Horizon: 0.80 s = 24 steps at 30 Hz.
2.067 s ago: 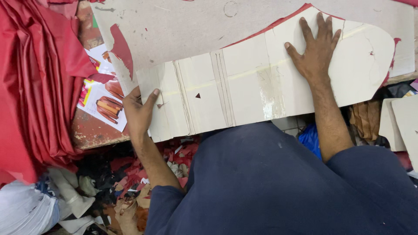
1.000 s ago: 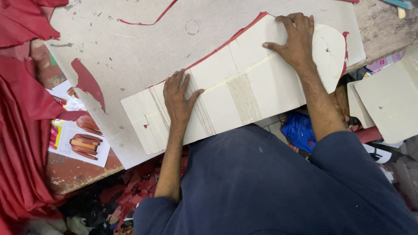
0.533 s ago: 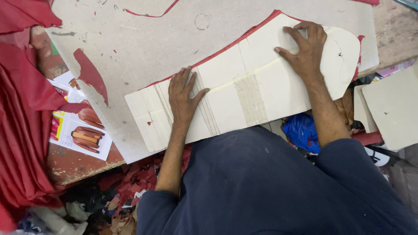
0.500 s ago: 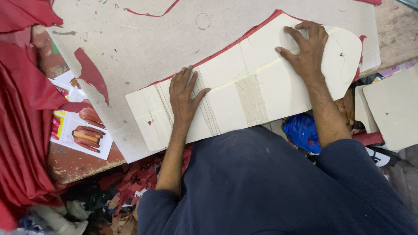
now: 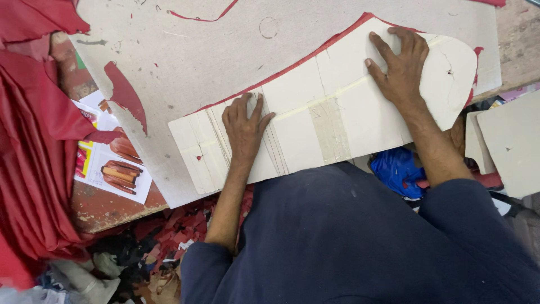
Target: The person lays red fabric on a worktable, smooths it, and uses a utility knife to cut along a cardboard template. They remove the template, fold the fabric, and cut additional pieces, leaving cut fabric and scraps on the table.
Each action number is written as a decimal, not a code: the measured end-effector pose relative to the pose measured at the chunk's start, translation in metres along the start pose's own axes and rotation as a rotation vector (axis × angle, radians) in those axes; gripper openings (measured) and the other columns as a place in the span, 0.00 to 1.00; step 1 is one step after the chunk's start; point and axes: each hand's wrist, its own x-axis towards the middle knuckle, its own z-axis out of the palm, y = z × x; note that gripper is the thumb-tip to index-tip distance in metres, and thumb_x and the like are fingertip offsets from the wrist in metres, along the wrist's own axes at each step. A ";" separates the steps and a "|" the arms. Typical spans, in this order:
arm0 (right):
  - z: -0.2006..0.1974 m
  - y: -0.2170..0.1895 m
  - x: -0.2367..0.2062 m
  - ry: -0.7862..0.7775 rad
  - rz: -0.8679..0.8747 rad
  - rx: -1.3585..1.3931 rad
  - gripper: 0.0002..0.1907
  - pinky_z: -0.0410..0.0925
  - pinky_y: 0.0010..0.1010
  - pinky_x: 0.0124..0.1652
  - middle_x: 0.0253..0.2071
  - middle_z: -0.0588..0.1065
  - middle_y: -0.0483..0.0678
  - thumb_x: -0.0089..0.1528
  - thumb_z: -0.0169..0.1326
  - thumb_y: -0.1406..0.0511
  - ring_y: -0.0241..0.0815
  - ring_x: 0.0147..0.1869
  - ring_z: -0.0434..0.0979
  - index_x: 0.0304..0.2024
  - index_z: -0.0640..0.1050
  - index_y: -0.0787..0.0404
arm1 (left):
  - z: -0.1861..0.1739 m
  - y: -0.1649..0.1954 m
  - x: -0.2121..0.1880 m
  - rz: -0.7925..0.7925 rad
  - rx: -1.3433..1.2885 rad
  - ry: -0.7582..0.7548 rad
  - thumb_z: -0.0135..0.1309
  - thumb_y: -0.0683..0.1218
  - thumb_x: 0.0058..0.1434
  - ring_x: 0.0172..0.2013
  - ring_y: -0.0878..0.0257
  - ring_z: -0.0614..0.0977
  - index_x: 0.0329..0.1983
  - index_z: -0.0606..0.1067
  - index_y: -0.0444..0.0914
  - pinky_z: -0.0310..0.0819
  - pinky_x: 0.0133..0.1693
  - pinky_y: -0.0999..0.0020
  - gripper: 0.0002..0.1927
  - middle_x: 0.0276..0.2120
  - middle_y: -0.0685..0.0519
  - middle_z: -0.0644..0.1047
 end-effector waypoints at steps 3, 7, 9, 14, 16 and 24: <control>0.002 0.001 -0.003 0.006 -0.012 -0.034 0.23 0.50 0.56 0.72 0.70 0.62 0.53 0.75 0.59 0.57 0.55 0.76 0.54 0.71 0.73 0.49 | 0.000 0.002 -0.002 0.029 0.055 0.030 0.69 0.56 0.61 0.63 0.51 0.70 0.61 0.79 0.39 0.62 0.60 0.52 0.29 0.63 0.47 0.73; 0.001 -0.002 -0.003 0.008 -0.020 -0.032 0.25 0.49 0.57 0.72 0.70 0.61 0.55 0.75 0.58 0.57 0.56 0.76 0.53 0.73 0.73 0.50 | -0.007 0.006 0.000 -0.013 0.004 0.049 0.68 0.56 0.58 0.65 0.49 0.70 0.58 0.80 0.40 0.60 0.63 0.48 0.27 0.64 0.45 0.72; -0.004 -0.007 0.000 0.002 -0.020 -0.022 0.25 0.49 0.58 0.72 0.70 0.60 0.55 0.75 0.57 0.58 0.57 0.76 0.53 0.73 0.73 0.51 | -0.013 0.008 0.002 -0.019 -0.017 0.088 0.69 0.56 0.54 0.64 0.46 0.69 0.54 0.81 0.42 0.58 0.65 0.44 0.26 0.63 0.43 0.71; -0.027 -0.025 0.012 -0.061 -0.018 -0.036 0.28 0.48 0.62 0.69 0.72 0.59 0.60 0.73 0.58 0.56 0.61 0.75 0.54 0.74 0.71 0.55 | -0.020 0.016 0.005 -0.047 -0.055 0.088 0.70 0.55 0.58 0.66 0.47 0.69 0.58 0.81 0.43 0.59 0.67 0.47 0.26 0.66 0.47 0.71; -0.043 -0.021 0.014 -0.089 -0.039 -0.012 0.31 0.50 0.63 0.66 0.69 0.60 0.64 0.69 0.58 0.57 0.64 0.72 0.56 0.73 0.71 0.58 | -0.020 0.019 0.005 -0.027 -0.036 0.093 0.70 0.54 0.58 0.66 0.47 0.69 0.58 0.81 0.42 0.59 0.67 0.46 0.26 0.66 0.47 0.71; -0.138 0.114 0.027 0.243 0.158 -0.018 0.21 0.68 0.44 0.57 0.57 0.76 0.60 0.65 0.47 0.78 0.59 0.61 0.74 0.58 0.81 0.64 | -0.020 0.049 -0.001 -0.078 0.023 0.106 0.69 0.52 0.60 0.68 0.43 0.65 0.60 0.81 0.42 0.56 0.68 0.45 0.25 0.69 0.38 0.65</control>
